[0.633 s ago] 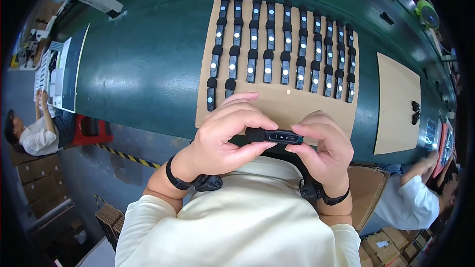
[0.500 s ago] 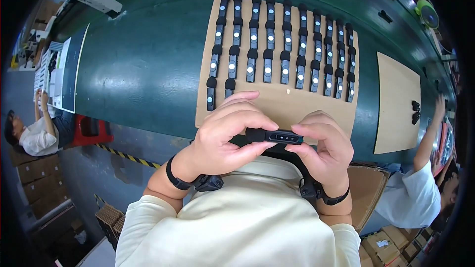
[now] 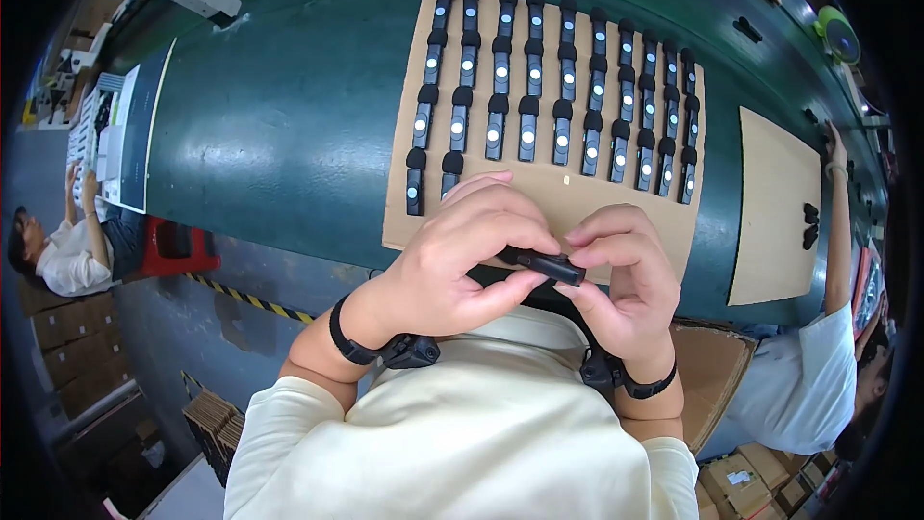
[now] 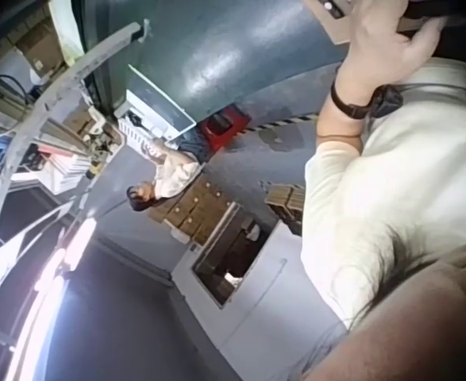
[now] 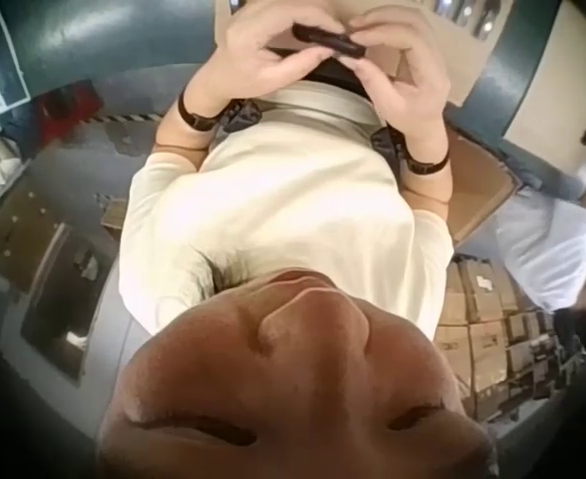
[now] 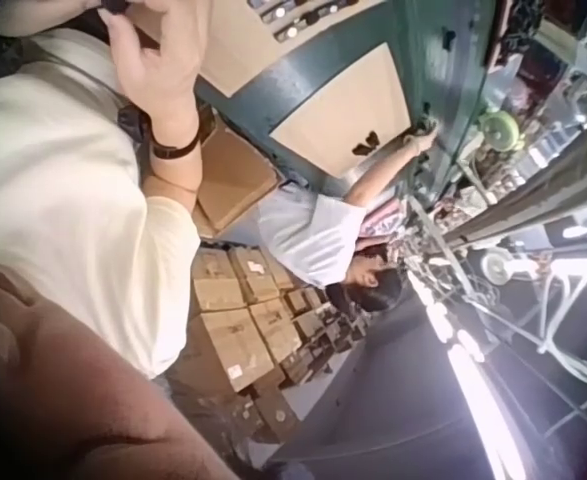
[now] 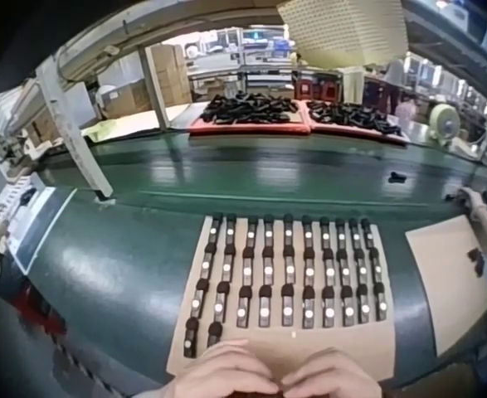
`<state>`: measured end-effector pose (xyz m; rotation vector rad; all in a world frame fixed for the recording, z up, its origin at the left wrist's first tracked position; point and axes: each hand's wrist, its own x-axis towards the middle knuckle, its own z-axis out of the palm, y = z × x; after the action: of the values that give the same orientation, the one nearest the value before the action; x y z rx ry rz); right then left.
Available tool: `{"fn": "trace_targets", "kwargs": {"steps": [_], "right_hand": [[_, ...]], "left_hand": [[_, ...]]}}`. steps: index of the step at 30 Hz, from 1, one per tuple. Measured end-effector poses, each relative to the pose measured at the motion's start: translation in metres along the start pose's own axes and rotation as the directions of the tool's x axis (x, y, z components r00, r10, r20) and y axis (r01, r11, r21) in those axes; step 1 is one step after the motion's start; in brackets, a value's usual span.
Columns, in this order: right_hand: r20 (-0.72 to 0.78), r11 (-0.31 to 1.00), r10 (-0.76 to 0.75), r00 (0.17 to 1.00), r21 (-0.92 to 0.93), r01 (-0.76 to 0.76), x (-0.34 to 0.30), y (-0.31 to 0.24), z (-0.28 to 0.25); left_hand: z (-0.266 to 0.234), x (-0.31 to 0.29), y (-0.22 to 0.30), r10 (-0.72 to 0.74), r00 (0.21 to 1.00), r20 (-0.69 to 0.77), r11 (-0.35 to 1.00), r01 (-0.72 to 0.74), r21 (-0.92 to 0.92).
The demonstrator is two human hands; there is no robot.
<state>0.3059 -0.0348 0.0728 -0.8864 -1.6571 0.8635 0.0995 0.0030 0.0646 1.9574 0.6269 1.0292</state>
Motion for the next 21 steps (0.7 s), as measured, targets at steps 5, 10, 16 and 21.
{"fn": "trace_targets", "kwargs": {"steps": [5, 10, 16, 21], "right_hand": [[0.055, 0.997, -0.025, 0.998, -0.068, 0.029, 0.007, 0.001, 0.008], [0.081, 0.997, 0.051, 0.995, -0.067, -0.045, 0.004, 0.012, 0.018], [0.15, 0.897, -0.035, 0.988, -0.432, 0.097, 0.002, 0.035, 0.039], [0.301, 0.764, -0.101, 0.948, -0.588, 0.267, -0.002, 0.042, 0.05]], "left_hand": [[-0.001, -0.005, -0.009, -0.012, 1.0, -0.007, 0.998, 0.012, 0.057], [-0.018, -0.017, -0.01, -0.064, 0.995, -0.075, 0.982, 0.076, 0.175], [-0.035, -0.043, -0.031, -0.26, 0.896, -0.36, 0.901, 0.36, 0.244], [-0.04, -0.05, -0.052, -0.277, 0.856, -0.436, 0.895, 0.395, 0.206]]}}
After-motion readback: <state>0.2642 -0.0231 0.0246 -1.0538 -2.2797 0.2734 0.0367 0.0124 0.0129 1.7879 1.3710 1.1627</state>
